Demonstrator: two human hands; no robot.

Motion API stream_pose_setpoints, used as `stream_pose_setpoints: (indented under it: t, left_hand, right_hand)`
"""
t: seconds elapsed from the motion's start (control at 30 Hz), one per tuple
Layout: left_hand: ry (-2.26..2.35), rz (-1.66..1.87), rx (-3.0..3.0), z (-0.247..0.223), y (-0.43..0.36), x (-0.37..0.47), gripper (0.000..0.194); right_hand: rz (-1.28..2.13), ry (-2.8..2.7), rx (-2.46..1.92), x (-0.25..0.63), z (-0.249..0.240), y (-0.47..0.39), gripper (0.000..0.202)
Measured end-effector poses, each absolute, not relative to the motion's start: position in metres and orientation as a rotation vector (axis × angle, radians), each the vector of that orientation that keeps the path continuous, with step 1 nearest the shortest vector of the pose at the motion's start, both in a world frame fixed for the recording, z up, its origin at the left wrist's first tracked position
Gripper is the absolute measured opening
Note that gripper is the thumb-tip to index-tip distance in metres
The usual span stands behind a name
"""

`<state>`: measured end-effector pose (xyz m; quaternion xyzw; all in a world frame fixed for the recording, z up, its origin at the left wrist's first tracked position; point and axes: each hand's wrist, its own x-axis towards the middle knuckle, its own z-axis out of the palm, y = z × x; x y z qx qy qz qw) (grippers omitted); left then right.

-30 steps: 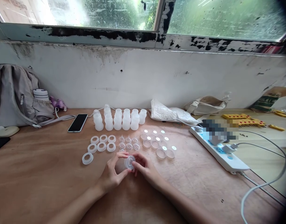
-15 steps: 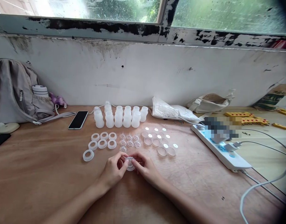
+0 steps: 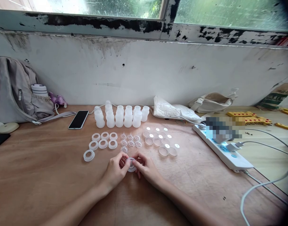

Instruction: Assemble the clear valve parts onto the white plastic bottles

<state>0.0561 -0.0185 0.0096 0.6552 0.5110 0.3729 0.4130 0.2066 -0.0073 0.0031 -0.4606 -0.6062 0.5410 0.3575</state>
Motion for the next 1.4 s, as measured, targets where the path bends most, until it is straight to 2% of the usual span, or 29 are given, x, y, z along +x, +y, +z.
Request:
stream_pose_setpoints:
  t: [0.23, 0.47, 0.67, 1.4]
  left_hand:
    - [1.291, 0.935, 1.658, 0.0102, -0.0203, 0.0593, 0.012]
    - [1.377, 0.949, 1.755, 0.0077, -0.0221, 0.0598, 0.009]
    - [1.333, 0.997, 1.681, 0.0110, -0.0217, 0.0588, 0.011]
    - [1.252, 0.950, 1.635, 0.0094, -0.0185, 0.0549, 0.019]
  right_hand:
    - [1.408, -1.557, -1.177, 0.2047, 0.0027, -0.0081, 0.024]
    - [1.174, -1.679, -1.159, 0.2026, 0.0070, -0.0092, 0.018]
    - [1.303, -1.610, -1.122, 0.2047, 0.0012, -0.0089, 0.016]
    - [1.328, -1.567, -1.034, 0.2044, 0.0007, -0.0073, 0.020]
